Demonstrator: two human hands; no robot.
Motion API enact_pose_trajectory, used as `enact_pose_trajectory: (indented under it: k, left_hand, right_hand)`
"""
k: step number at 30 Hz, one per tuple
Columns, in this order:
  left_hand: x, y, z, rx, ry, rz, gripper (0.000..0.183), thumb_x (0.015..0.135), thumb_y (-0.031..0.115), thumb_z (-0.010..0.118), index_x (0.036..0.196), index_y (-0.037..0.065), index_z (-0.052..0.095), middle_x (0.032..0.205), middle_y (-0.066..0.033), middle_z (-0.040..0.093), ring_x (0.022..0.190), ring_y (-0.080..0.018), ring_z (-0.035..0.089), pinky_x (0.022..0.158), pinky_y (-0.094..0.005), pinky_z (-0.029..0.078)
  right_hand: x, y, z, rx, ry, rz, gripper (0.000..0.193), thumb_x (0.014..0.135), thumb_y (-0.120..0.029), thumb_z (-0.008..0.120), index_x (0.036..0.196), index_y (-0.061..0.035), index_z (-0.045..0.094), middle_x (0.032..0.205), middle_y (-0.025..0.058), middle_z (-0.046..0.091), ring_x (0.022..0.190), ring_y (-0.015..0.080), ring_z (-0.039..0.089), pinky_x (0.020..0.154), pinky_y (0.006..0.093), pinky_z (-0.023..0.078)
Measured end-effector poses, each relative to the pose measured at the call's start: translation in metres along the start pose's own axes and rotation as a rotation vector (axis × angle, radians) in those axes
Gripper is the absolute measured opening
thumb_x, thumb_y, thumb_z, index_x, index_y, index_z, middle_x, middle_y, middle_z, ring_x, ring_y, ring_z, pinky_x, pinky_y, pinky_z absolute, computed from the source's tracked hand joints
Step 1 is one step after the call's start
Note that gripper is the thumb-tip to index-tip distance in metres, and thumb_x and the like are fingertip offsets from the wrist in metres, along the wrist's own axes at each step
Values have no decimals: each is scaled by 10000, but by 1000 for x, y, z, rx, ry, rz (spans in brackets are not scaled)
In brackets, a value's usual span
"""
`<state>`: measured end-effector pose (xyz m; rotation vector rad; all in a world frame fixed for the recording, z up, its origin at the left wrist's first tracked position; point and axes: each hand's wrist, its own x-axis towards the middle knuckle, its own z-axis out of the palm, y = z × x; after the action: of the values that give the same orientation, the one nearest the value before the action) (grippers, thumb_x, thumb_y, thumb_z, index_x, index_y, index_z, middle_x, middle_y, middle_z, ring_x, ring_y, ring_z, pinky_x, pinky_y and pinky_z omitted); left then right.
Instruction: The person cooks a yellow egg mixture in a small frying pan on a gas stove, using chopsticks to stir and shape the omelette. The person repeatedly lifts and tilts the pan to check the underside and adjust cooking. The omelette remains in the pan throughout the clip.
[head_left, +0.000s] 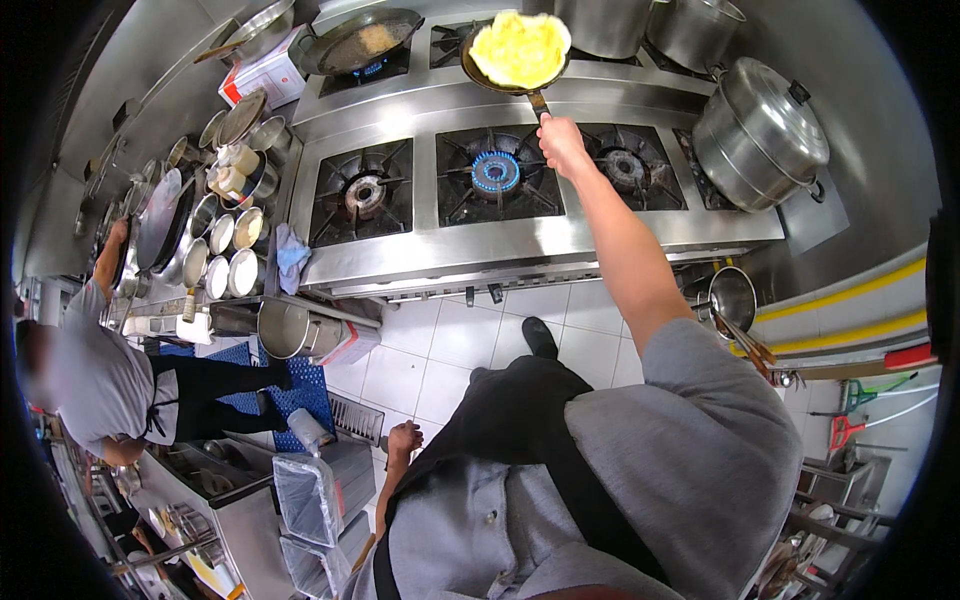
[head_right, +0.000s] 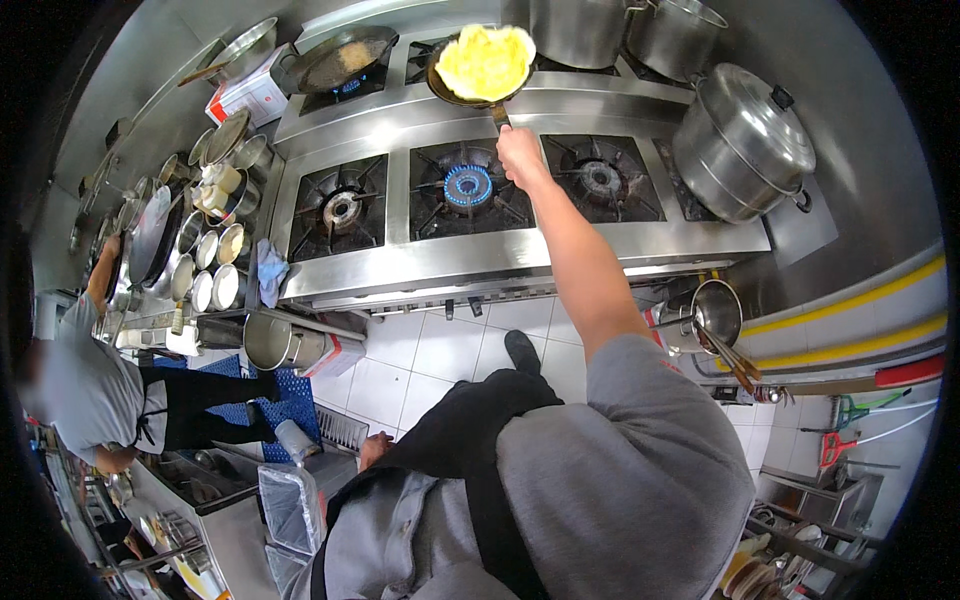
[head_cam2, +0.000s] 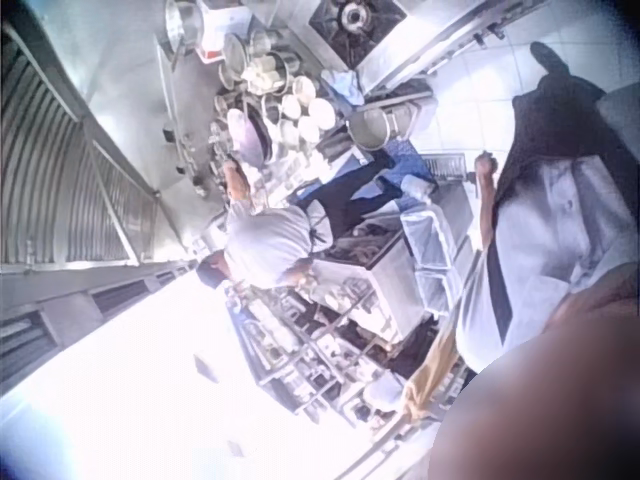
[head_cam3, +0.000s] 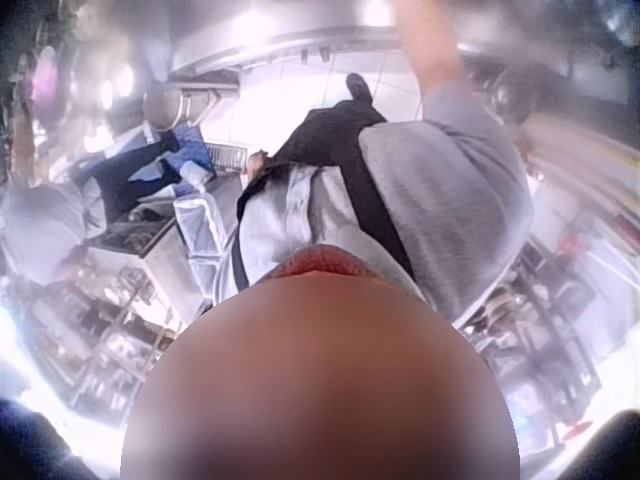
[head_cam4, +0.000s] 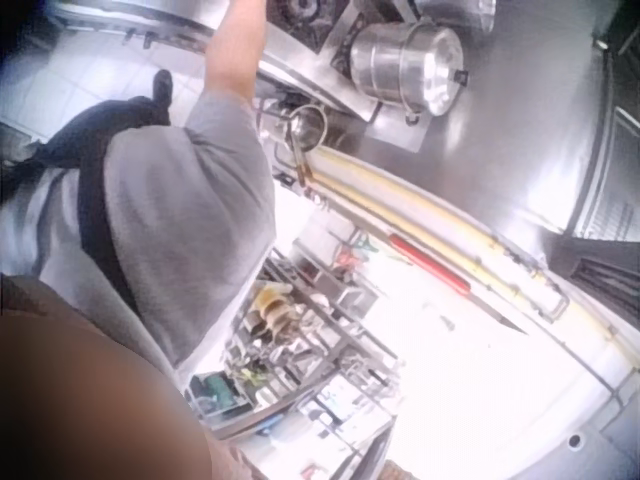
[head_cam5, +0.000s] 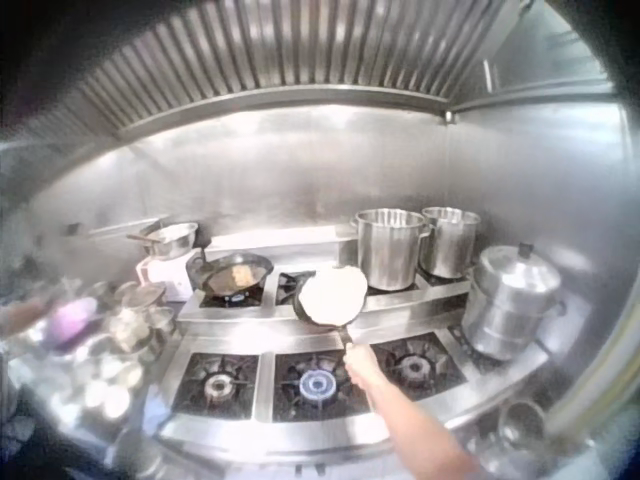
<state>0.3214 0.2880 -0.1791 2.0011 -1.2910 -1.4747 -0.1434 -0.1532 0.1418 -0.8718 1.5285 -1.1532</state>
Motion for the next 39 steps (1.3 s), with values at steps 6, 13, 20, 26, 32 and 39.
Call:
enact_pose_trajectory:
  k: [6,13,20,26,32,39]
  left_hand:
    - [-24,35,10,353,-79,17,390,944,294,413,933,-36,621,776,-160,676,635,-235,653,550,-349,515]
    - [-9,-81,27,526,-136,132,323,875,290,478,815,15,637,777,-202,650,730,-331,649,648,-430,499]
    - [-7,-77,35,682,-88,374,380,872,353,477,752,33,641,760,-205,645,714,-354,639,644,-454,494]
    - [-35,6,42,339,-122,262,463,911,354,396,824,-20,655,773,-198,660,706,-336,646,658,-432,505]
    - [-53,14,36,-63,-78,-127,344,923,273,467,930,-19,649,726,-113,655,620,-178,640,556,-310,524]
    - [-57,-8,54,-20,-93,-58,372,919,284,472,930,-53,628,683,-96,616,548,-151,583,468,-260,456]
  right_hand:
    - [-21,49,3,-77,10,104,396,963,-416,439,722,-103,468,504,-43,353,359,77,276,328,265,177]
    - [-22,86,4,126,-228,333,331,965,-317,394,725,-95,445,519,-34,332,380,83,258,351,257,186]
    - [-29,110,7,209,-275,441,274,949,-256,405,742,-80,436,541,-15,347,391,78,270,340,247,172]
    - [-19,147,27,167,-251,376,301,959,-270,394,732,-78,440,525,-21,330,379,83,252,343,263,170]
    - [-20,170,31,199,-236,413,371,1003,-342,363,763,-68,436,513,-19,314,381,96,242,364,279,188]
    - [-32,163,33,228,-236,448,324,997,-315,392,794,-67,440,554,-24,327,434,81,252,396,261,199]
